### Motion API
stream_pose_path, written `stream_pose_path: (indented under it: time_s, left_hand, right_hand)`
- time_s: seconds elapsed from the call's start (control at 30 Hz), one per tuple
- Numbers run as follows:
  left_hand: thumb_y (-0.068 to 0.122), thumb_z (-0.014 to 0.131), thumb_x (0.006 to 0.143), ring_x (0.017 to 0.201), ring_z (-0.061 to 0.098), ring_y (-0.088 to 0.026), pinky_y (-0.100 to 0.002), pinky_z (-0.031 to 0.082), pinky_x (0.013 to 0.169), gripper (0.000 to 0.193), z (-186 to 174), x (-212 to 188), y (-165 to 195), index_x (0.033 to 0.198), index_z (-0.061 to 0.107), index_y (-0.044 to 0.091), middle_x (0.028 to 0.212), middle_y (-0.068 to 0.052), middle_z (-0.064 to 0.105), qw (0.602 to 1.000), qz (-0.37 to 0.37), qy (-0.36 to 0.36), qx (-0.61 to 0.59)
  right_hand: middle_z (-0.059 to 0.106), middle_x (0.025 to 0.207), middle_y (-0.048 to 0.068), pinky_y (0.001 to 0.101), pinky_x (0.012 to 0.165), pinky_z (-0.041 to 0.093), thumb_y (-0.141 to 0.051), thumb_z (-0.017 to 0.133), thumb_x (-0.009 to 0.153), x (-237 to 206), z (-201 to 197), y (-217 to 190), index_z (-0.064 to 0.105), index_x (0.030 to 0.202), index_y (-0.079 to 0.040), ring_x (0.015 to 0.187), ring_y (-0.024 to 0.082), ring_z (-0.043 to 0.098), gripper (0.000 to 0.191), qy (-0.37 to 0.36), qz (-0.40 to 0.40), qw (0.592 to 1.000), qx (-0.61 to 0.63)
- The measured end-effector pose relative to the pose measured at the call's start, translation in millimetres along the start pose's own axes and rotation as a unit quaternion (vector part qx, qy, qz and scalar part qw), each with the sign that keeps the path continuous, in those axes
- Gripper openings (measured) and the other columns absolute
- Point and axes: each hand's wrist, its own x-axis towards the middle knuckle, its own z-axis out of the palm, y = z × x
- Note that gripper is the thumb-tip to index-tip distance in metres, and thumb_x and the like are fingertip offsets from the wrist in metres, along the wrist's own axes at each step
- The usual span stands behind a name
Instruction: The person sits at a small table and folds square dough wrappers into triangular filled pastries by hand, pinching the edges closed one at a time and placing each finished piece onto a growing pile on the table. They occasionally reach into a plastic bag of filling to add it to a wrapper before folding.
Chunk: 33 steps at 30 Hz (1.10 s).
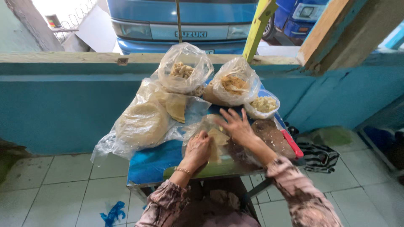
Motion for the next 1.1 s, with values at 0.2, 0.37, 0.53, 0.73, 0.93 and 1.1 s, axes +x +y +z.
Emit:
stream_pose_path:
  time_s: [0.2,0.37,0.53,0.73,0.93,1.1]
  left_hand:
    - [0.005,0.060,0.084,0.099,0.066,-0.040,-0.048,0.054,0.085,0.032,-0.8,-4.2,-1.4,0.115,0.069,0.009,0.111,-0.017,0.064,0.992,-0.029,0.073,-0.101]
    - [0.009,0.063,0.087,0.093,0.065,-0.044,-0.050,0.054,0.077,0.023,-2.9,-9.6,-2.0,0.110,0.064,0.005,0.113,-0.022,0.060,0.986,-0.063,0.103,-0.116]
    - [0.016,0.065,0.090,0.093,0.065,-0.042,-0.050,0.054,0.077,0.014,0.0,-23.5,0.9,0.097,0.062,0.005,0.108,-0.019,0.062,0.988,-0.110,0.087,-0.062]
    - [0.018,0.067,0.084,0.094,0.064,-0.038,-0.049,0.052,0.077,0.012,1.8,-23.9,11.0,0.090,0.063,0.009,0.101,-0.015,0.065,0.988,-0.120,0.073,-0.068]
    - [0.014,0.065,0.084,0.092,0.063,-0.037,-0.049,0.051,0.077,0.014,9.9,-18.2,25.3,0.096,0.060,0.007,0.101,-0.014,0.063,0.987,-0.094,0.116,-0.062]
    - [0.014,0.066,0.088,0.092,0.064,-0.034,-0.046,0.052,0.076,0.004,10.5,-22.3,24.2,0.090,0.066,0.010,0.096,-0.012,0.061,0.992,-0.042,0.113,-0.021]
  right_hand:
    - [0.036,0.158,0.012,0.0720,0.111,0.018,-0.025,0.075,0.076,-19.7,-13.4,-10.7,0.058,0.137,-0.032,0.142,0.038,0.035,0.064,0.007,-0.026,0.990,0.136]
    - [0.068,0.114,0.007,0.0438,0.091,0.052,-0.028,0.071,0.089,-21.1,-29.5,-24.3,0.075,0.112,-0.020,0.103,0.028,0.067,0.024,0.082,0.179,0.927,0.319]
    - [0.068,0.083,0.007,0.0407,0.068,0.054,-0.037,0.079,0.083,-53.5,-60.0,-89.1,0.074,0.082,-0.011,0.076,0.027,0.069,0.027,0.077,0.218,0.892,0.389]
    - [0.070,0.088,0.005,0.0378,0.068,0.056,-0.026,0.077,0.083,-51.0,-78.1,-90.4,0.071,0.089,-0.011,0.074,0.024,0.071,0.017,0.072,0.285,0.823,0.486]
    - [0.069,0.087,0.006,0.0416,0.073,0.053,-0.018,0.075,0.084,-53.0,-69.3,-75.3,0.067,0.092,-0.009,0.085,0.029,0.069,0.014,0.149,0.246,0.882,0.373]
    - [0.069,0.092,0.007,0.0418,0.071,0.053,-0.014,0.073,0.083,-56.6,-55.2,-76.0,0.075,0.103,-0.014,0.086,0.031,0.068,0.020,0.162,0.208,0.886,0.383]
